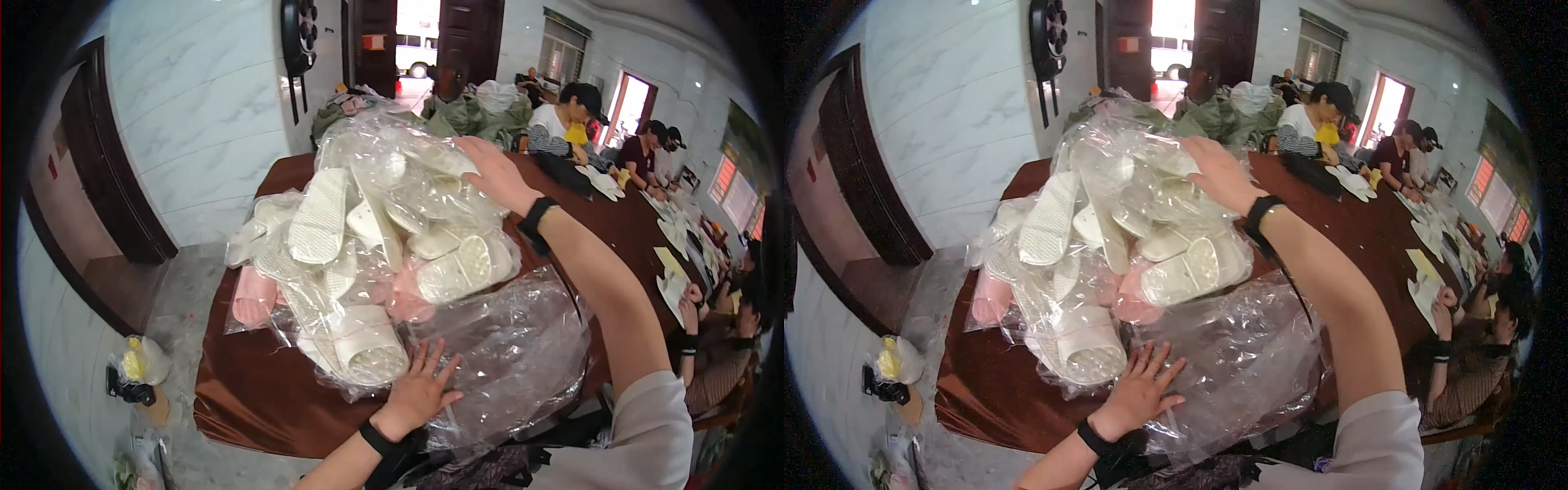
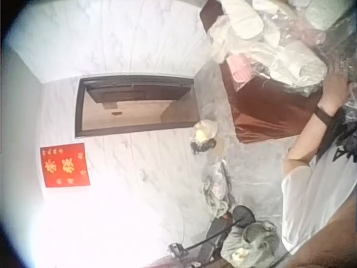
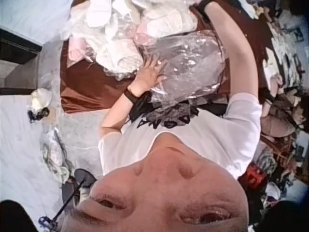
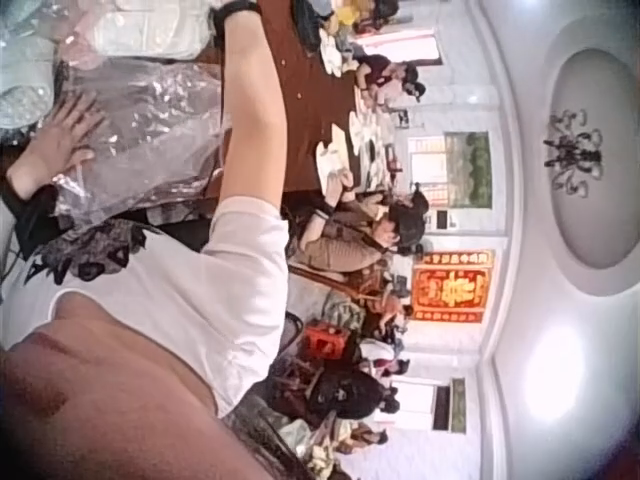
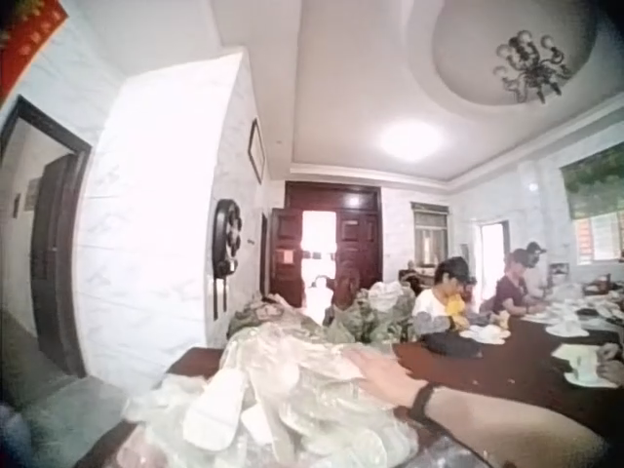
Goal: Packaging pairs of slippers into plastic bags at a communal work table.
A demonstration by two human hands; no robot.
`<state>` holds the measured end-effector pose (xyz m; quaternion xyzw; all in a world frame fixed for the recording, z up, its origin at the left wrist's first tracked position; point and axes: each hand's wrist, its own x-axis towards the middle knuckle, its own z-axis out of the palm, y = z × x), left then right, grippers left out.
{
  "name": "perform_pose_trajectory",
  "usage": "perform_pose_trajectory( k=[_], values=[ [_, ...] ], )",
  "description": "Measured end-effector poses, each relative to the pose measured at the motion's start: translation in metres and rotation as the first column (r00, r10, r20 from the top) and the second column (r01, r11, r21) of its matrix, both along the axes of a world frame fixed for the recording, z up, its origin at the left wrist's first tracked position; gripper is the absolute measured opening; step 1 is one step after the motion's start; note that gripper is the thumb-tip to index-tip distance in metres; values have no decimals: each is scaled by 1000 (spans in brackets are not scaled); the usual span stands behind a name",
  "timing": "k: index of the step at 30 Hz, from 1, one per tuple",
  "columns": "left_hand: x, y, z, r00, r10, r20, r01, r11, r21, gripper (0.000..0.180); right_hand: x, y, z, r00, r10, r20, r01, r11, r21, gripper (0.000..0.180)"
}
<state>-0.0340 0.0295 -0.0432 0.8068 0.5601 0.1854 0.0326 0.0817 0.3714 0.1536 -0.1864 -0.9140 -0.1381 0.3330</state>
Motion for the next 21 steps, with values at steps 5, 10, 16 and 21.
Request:
perform_pose_trajectory(
  k=[5,10,16,21],
  values=[
    [1,-3,-5,998,-5,61,5,1000,10,70,-46,39,-6,989,-138,50,141,988,-65,51],
    [-1,-3,-1,1000,14,16,-14,999,-34,70,22,65,36,930,-272,-248,181,925,-335,27],
    [-7,-2,-3,999,15,28,-14,1000,-28,70,139,-10,101,731,-443,-519,-190,598,-779,15],
    [-7,-2,4,999,-21,47,21,1000,-13,68,180,-86,95,691,-467,-551,-455,311,-834,15]
  ],
)
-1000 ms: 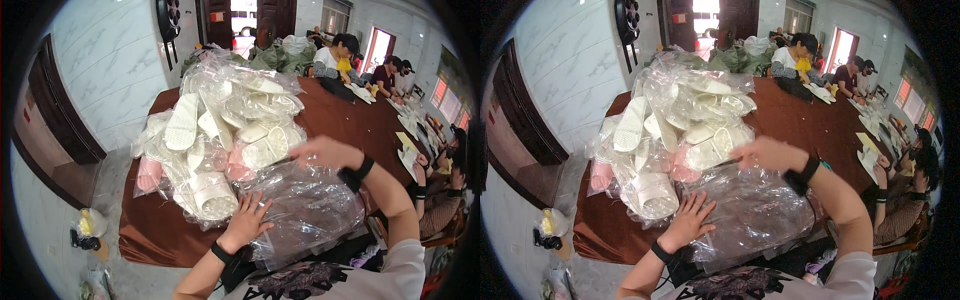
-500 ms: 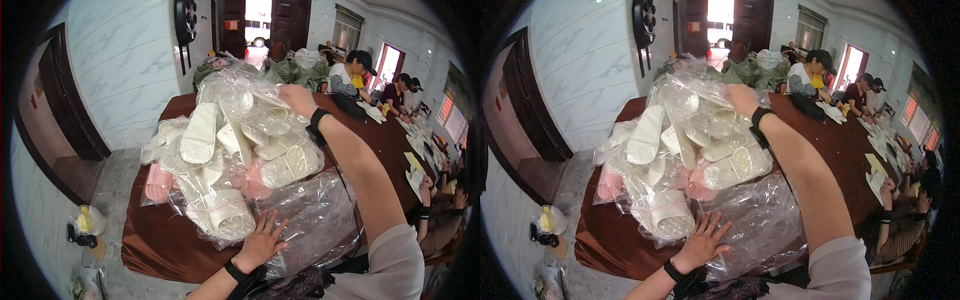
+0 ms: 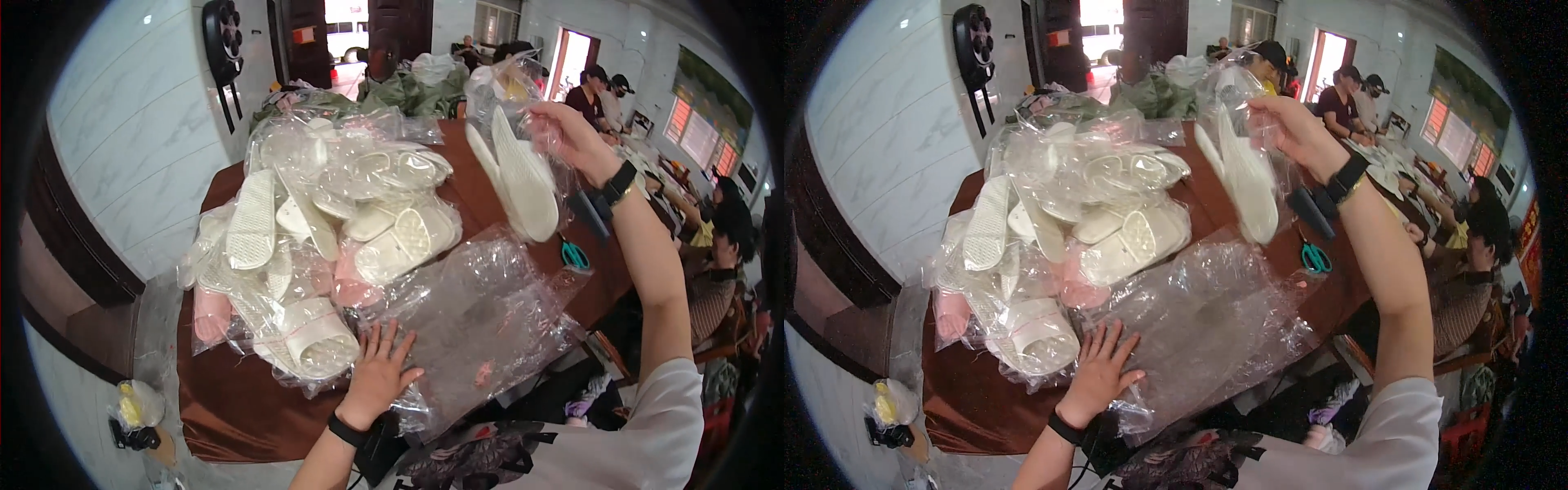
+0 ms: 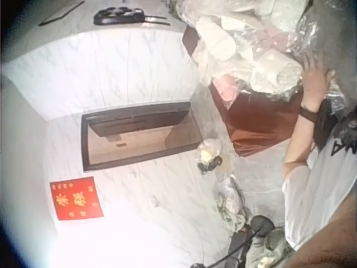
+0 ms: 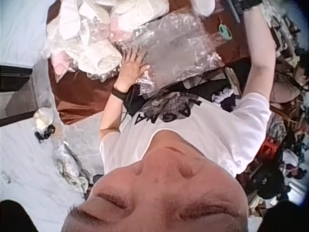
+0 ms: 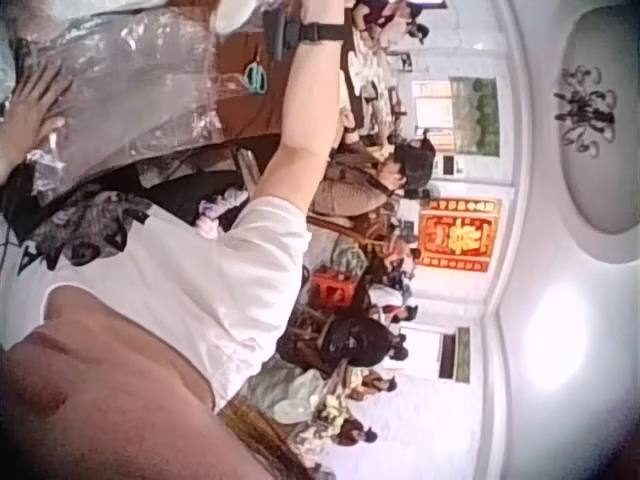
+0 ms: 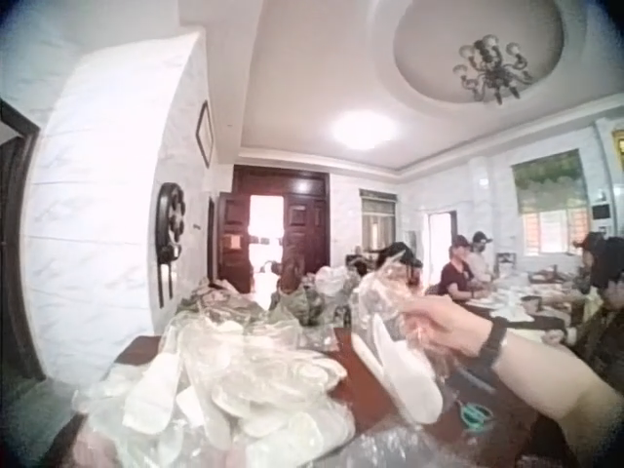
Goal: Packaging pairs of slippers into plastic bags at a communal work table.
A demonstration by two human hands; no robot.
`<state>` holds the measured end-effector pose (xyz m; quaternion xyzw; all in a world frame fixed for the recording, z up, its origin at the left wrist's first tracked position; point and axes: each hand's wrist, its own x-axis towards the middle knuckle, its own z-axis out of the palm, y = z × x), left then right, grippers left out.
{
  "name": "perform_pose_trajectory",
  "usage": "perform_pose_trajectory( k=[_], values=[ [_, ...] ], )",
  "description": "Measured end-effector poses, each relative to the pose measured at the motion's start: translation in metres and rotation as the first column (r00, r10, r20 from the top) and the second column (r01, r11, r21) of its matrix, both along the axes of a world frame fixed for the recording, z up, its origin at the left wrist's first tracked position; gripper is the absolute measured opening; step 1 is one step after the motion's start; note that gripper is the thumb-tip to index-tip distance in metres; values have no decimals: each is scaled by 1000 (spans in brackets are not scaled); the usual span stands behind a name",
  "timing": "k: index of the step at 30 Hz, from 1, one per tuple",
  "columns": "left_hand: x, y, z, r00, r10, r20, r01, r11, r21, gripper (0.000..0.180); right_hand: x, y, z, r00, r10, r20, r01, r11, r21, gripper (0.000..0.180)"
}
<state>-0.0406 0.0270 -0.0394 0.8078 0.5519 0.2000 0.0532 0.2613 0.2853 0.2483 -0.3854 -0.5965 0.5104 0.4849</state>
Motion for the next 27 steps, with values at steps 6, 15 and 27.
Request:
perform_pose_trajectory(
  k=[6,15,27],
  values=[
    [4,6,5,1000,-3,21,3,1000,1,73,-23,-76,-32,964,196,-181,-233,950,-210,31],
    [1,2,7,992,6,124,-8,1000,16,65,-13,-76,-120,878,225,422,-260,965,25,30],
    [2,-2,10,993,19,118,-17,1000,-14,63,-4,-63,-222,672,-207,711,-175,888,424,31]
  ],
)
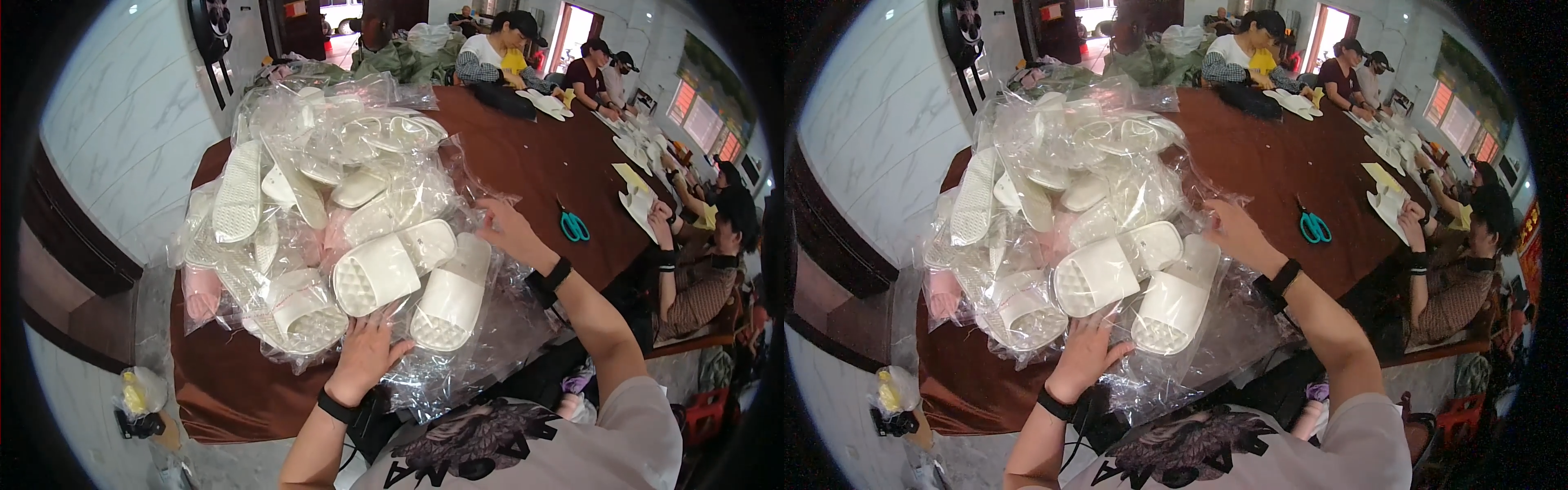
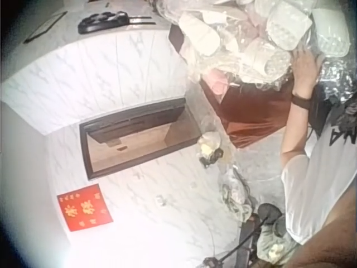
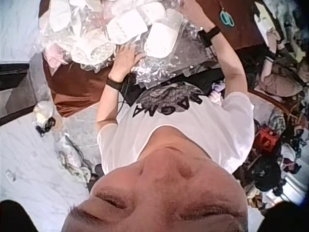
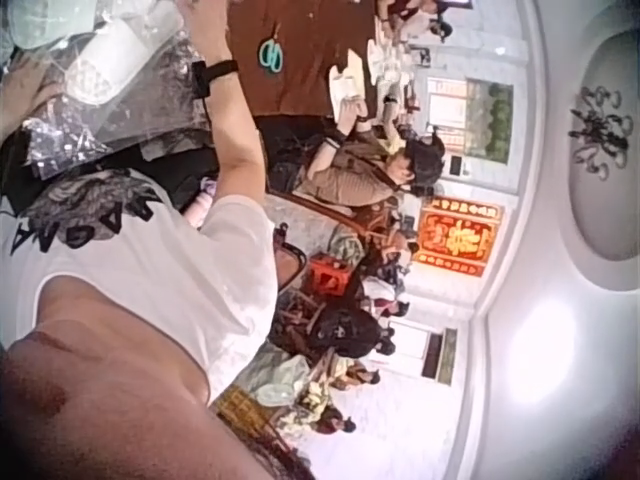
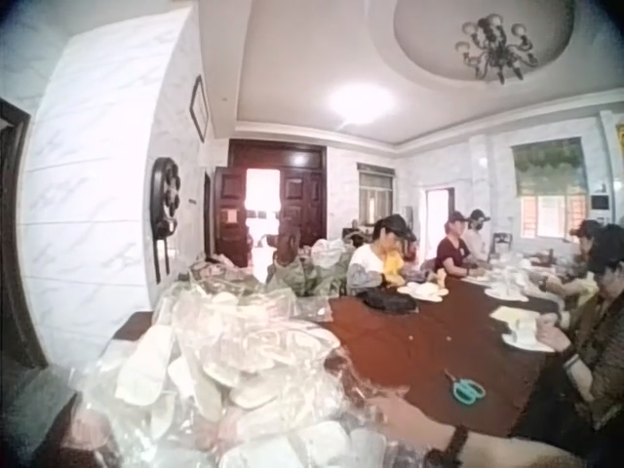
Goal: Packaging pairs of slippers into plastic bags at a communal work table.
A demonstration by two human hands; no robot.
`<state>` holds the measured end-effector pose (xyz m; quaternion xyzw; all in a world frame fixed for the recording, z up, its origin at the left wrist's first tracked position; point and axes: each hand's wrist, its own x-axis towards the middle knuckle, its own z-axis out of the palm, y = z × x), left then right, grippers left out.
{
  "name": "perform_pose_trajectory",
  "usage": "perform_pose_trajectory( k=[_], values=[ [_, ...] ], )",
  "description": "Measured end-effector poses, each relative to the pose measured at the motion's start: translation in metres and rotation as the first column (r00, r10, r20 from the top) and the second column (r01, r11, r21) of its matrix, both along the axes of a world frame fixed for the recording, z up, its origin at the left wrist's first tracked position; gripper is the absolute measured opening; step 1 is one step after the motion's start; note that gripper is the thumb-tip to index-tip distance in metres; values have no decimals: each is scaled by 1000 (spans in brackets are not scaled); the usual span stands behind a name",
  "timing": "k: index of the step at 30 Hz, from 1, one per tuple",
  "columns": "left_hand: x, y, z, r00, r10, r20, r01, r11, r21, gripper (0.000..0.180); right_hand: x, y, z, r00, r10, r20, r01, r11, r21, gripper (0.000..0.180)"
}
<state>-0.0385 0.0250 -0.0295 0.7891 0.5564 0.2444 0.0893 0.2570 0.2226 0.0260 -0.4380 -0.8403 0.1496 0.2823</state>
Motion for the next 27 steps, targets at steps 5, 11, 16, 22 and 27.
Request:
perform_pose_trajectory(
  k=[5,11,16,22,27],
  values=[
    [2,4,-3,1000,-8,-15,8,1000,10,68,8,-21,59,896,29,-443,-131,971,-201,12],
    [0,7,-3,999,13,-40,-13,1000,-14,69,29,-54,103,791,-118,-601,-244,839,-487,16],
    [0,7,3,1000,11,-28,-13,998,-59,65,65,-59,117,902,18,-432,-330,674,-661,20],
    [1,6,7,1000,0,-3,-1,994,-110,67,90,-19,77,993,6,-119,-80,770,-633,27],
    [1,4,4,999,13,44,-11,999,-49,64,59,-10,27,960,281,18,-214,771,-600,32]
  ],
)
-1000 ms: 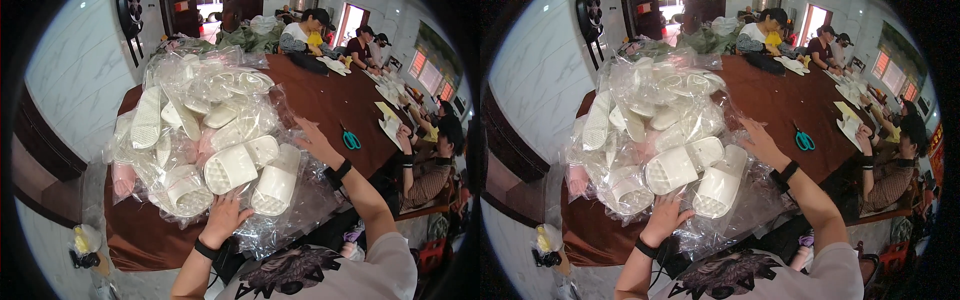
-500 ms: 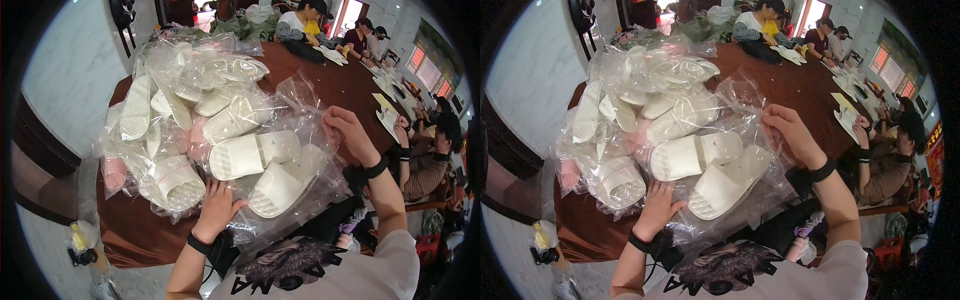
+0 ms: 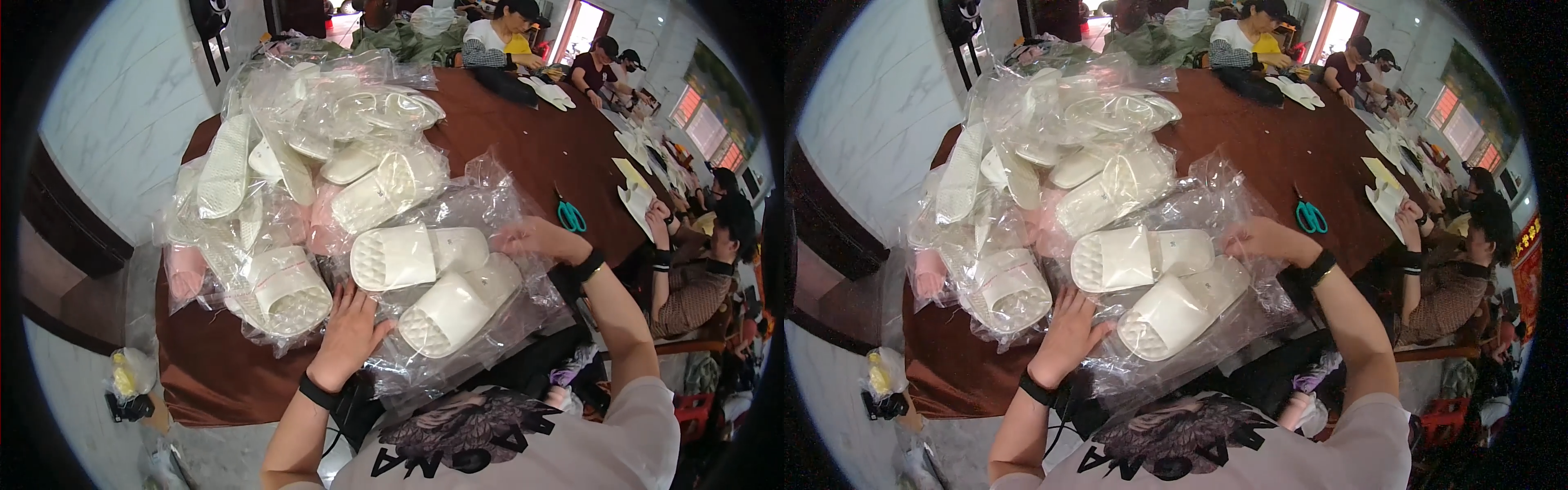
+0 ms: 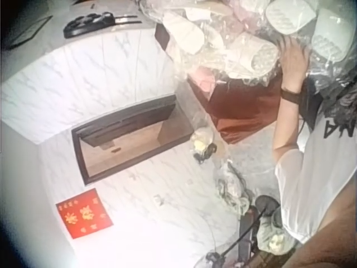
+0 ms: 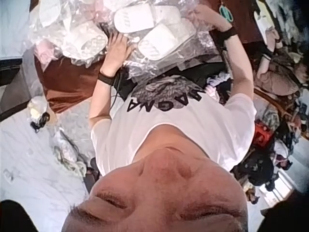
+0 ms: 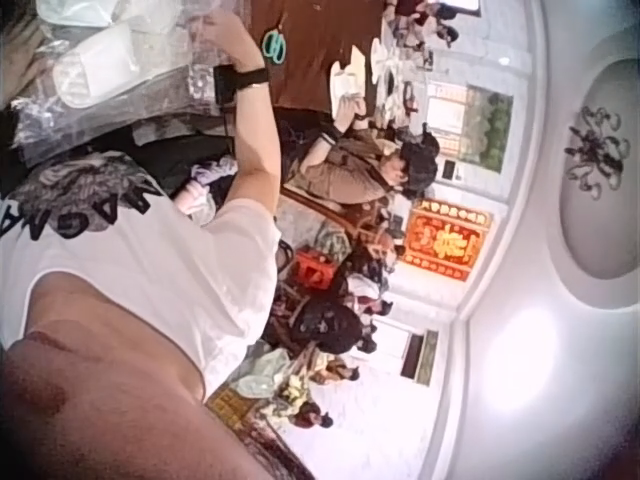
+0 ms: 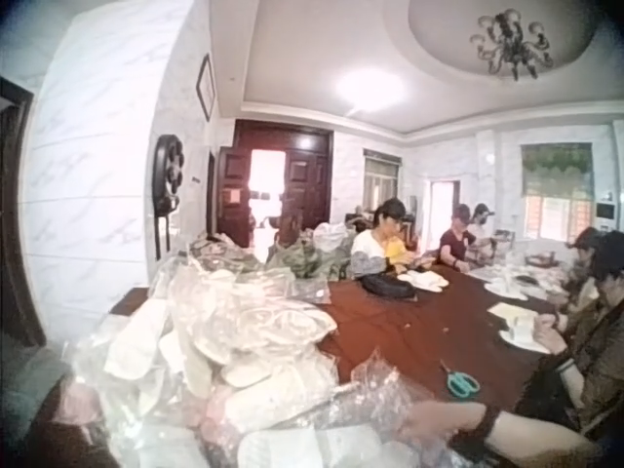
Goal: Packaging pairs of slippers into plastic bags at a communal work table.
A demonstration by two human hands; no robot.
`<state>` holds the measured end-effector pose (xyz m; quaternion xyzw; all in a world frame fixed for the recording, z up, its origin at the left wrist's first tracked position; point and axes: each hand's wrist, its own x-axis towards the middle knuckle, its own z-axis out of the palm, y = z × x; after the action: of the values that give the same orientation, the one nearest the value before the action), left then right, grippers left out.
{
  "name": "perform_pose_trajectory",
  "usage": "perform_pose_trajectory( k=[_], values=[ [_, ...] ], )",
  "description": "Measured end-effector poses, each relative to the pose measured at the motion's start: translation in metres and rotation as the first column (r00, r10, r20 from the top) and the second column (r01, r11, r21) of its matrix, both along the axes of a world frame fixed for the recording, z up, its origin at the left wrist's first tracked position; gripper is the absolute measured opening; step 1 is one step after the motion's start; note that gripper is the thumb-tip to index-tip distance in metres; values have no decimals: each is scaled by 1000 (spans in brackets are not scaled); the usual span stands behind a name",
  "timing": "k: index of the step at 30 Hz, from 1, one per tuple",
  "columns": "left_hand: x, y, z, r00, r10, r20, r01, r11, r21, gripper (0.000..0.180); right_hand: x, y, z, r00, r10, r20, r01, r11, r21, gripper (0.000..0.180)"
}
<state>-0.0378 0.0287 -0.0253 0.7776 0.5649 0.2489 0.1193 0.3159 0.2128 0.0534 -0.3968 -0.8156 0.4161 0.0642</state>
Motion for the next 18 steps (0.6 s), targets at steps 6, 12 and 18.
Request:
perform_pose_trajectory(
  k=[6,12,18],
  values=[
    [-2,2,0,999,-10,-50,9,1000,-30,65,-24,2,-30,994,-67,85,68,998,-12,40],
    [1,3,1,999,-28,-33,29,999,26,61,-21,-12,-26,985,-171,18,171,958,-232,42],
    [-5,-4,-1,999,43,-5,-44,997,-56,66,-31,-31,-21,967,-190,-167,129,938,-323,44]
  ],
)
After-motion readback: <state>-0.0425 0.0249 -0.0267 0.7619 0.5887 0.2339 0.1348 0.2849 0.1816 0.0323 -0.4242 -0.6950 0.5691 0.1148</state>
